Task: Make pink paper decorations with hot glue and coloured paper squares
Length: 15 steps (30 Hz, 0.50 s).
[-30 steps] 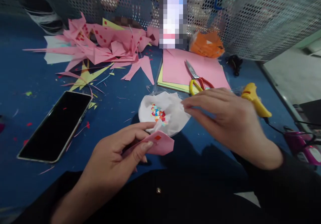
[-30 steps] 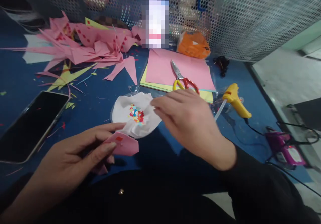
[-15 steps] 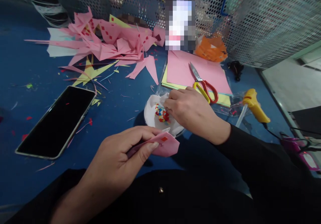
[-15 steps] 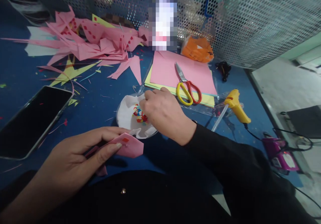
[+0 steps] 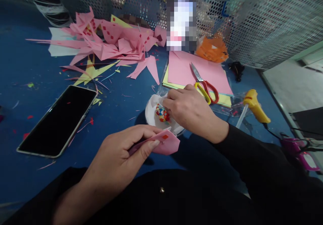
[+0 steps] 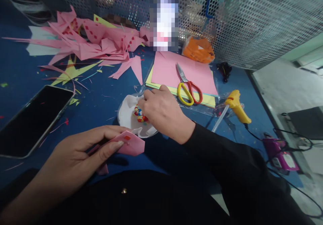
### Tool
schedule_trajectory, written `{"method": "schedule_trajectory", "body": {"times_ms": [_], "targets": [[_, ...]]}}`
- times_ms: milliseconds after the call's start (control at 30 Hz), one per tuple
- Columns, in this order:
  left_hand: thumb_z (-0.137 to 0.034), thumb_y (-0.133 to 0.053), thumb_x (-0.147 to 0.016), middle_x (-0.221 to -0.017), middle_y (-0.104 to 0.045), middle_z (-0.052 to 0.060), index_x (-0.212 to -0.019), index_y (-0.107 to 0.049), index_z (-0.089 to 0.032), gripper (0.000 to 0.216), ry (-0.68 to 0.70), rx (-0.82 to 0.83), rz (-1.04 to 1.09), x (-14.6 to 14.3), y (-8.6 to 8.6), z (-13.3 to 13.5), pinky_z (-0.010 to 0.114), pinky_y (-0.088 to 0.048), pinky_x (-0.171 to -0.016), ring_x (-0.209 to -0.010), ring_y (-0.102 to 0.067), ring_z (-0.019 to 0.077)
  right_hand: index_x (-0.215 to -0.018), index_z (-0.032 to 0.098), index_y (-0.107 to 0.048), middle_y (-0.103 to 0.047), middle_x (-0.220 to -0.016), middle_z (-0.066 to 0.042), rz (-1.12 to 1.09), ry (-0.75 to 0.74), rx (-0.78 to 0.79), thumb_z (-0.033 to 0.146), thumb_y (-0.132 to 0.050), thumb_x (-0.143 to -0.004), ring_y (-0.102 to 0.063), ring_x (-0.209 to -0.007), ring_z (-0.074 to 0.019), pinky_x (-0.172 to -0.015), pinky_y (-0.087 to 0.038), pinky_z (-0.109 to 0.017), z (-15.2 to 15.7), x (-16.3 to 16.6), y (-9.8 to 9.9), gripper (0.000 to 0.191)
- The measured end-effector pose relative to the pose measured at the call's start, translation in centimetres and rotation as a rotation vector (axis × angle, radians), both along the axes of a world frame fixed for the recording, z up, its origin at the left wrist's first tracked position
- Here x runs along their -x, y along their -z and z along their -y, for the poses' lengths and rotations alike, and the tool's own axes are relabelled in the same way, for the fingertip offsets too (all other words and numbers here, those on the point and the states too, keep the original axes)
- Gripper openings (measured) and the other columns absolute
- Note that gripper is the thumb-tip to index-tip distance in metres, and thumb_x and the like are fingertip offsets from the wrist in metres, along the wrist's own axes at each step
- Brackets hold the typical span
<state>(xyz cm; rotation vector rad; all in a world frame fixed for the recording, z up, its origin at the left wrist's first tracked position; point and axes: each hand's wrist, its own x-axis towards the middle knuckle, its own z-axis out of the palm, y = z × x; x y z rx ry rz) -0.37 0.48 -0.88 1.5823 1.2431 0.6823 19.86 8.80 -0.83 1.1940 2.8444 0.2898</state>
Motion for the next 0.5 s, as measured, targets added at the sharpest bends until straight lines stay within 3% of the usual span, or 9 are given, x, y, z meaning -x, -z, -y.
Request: {"method": "schedule_trajectory", "body": {"times_ms": [167,367,500], "targets": [[-0.041,-0.06,-0.093,-0.105,-0.079,0.0,-0.094,-0.078,-0.03,0.02,-0.002,0.01,0.007,-0.03,-0.08,0.06,0.02,-0.059,-0.063,-0.087,-0.074,0.018,-0.08,0.019,-0.064,-0.061,-0.079,-0.003,0.004,-0.01,0.024,0.011,-0.052,-0.092,-0.041,-0.066,-0.0169,-0.067,-0.018,-0.036,-0.03,0.06,-0.15,0.019],[-0.046,-0.061,-0.092,-0.11,-0.078,0.002,-0.095,-0.079,-0.031,0.024,-0.026,0.072,0.009,0.02,-0.13,0.15,0.016,-0.05,-0.042,-0.082,-0.074,0.0191,-0.082,0.019,-0.064,-0.061,-0.081,-0.004,-0.003,-0.008,0.011,0.011,-0.051,-0.092,-0.042,-0.066,-0.0175,-0.067,-0.019,-0.037,0.02,-0.1,-0.07,0.019],[-0.046,-0.061,-0.091,-0.109,-0.078,0.002,-0.093,-0.079,-0.031,0.024,-0.025,0.078,0.022,-0.04,-0.23,0.09,0.016,-0.048,-0.04,-0.085,-0.074,0.0207,-0.081,0.018,-0.065,-0.062,-0.079,-0.004,-0.001,-0.001,0.021,0.011,-0.053,-0.091,-0.044,-0.067,-0.0176,-0.067,-0.02,-0.036,0.08,-0.1,-0.25,0.017]]}}
